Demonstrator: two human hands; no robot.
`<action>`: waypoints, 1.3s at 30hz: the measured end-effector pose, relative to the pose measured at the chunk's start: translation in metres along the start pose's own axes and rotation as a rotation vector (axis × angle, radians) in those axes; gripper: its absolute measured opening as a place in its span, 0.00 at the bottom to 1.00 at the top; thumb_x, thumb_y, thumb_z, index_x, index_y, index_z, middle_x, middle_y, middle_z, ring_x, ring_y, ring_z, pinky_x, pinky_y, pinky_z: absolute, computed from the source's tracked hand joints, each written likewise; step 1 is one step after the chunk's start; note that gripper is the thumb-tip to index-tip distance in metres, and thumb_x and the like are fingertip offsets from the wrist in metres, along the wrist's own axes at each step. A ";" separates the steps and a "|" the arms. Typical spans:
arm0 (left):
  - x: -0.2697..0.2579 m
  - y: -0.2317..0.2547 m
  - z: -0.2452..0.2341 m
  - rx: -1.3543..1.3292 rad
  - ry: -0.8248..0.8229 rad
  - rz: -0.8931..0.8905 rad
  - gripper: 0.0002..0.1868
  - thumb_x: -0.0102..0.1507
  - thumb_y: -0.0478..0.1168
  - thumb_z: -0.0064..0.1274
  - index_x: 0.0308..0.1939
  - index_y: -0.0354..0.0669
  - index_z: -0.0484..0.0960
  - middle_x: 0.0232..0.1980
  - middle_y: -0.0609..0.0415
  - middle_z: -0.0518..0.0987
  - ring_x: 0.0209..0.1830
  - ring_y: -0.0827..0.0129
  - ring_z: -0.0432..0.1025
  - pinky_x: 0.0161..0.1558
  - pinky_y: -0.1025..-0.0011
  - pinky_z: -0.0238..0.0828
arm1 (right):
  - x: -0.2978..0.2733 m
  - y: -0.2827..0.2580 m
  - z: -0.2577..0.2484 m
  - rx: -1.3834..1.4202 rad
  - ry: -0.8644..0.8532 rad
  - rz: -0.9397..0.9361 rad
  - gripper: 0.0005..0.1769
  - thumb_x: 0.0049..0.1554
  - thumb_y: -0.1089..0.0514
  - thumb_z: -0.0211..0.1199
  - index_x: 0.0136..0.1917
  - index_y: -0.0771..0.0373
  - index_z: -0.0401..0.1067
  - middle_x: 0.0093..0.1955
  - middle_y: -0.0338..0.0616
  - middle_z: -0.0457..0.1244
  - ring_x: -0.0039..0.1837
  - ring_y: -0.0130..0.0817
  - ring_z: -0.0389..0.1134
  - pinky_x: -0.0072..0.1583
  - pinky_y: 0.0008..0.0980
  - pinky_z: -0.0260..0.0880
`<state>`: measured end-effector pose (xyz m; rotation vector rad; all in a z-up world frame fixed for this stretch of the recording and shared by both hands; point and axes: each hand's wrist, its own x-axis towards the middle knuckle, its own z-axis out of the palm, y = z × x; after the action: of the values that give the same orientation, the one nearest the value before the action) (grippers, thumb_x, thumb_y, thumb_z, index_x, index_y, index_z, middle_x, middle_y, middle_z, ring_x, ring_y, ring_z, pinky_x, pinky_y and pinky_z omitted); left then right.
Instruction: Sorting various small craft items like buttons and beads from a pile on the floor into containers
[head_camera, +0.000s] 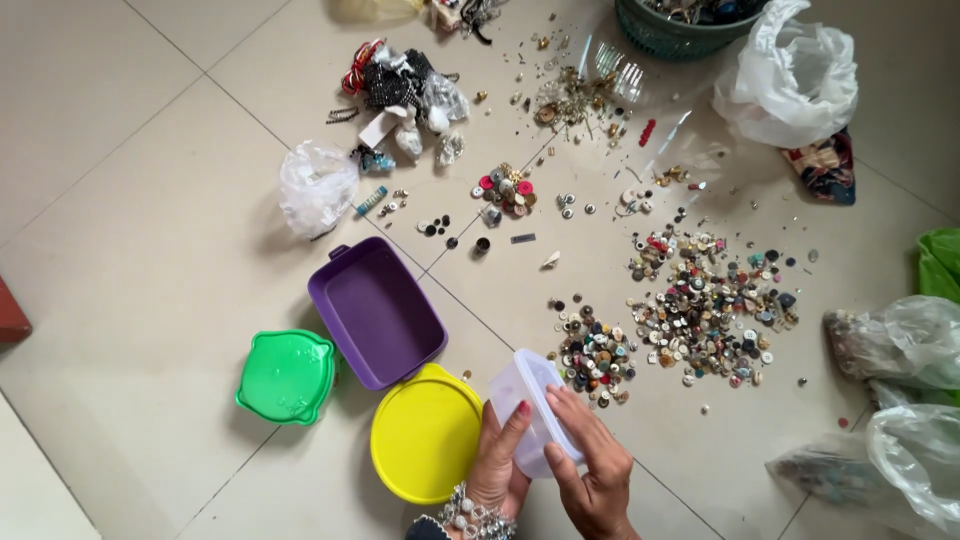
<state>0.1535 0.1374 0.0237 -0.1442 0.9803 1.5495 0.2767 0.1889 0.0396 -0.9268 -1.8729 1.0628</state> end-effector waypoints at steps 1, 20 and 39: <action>-0.001 0.001 0.004 0.001 -0.005 0.003 0.42 0.55 0.50 0.66 0.70 0.47 0.64 0.65 0.48 0.74 0.67 0.59 0.70 0.66 0.56 0.69 | -0.002 0.003 0.000 -0.001 0.003 -0.005 0.23 0.57 0.56 0.63 0.64 0.67 0.74 0.66 0.55 0.69 0.73 0.52 0.68 0.72 0.44 0.65; -0.003 -0.006 0.013 0.140 0.031 0.090 0.43 0.54 0.45 0.67 0.70 0.50 0.62 0.63 0.52 0.75 0.66 0.63 0.70 0.65 0.61 0.68 | 0.006 0.000 -0.009 0.180 -0.007 0.291 0.25 0.55 0.58 0.63 0.64 0.68 0.73 0.66 0.54 0.69 0.68 0.41 0.70 0.67 0.38 0.68; -0.015 0.013 0.014 0.413 -0.400 0.092 0.63 0.52 0.43 0.73 0.82 0.49 0.45 0.73 0.48 0.68 0.74 0.60 0.66 0.73 0.61 0.63 | 0.054 0.009 -0.038 0.301 -0.086 0.307 0.24 0.69 0.45 0.49 0.57 0.67 0.75 0.58 0.43 0.68 0.61 0.33 0.68 0.64 0.29 0.65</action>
<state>0.1520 0.1366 0.0482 0.4897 0.9686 1.3544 0.2883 0.2520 0.0590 -1.0209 -1.6084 1.5431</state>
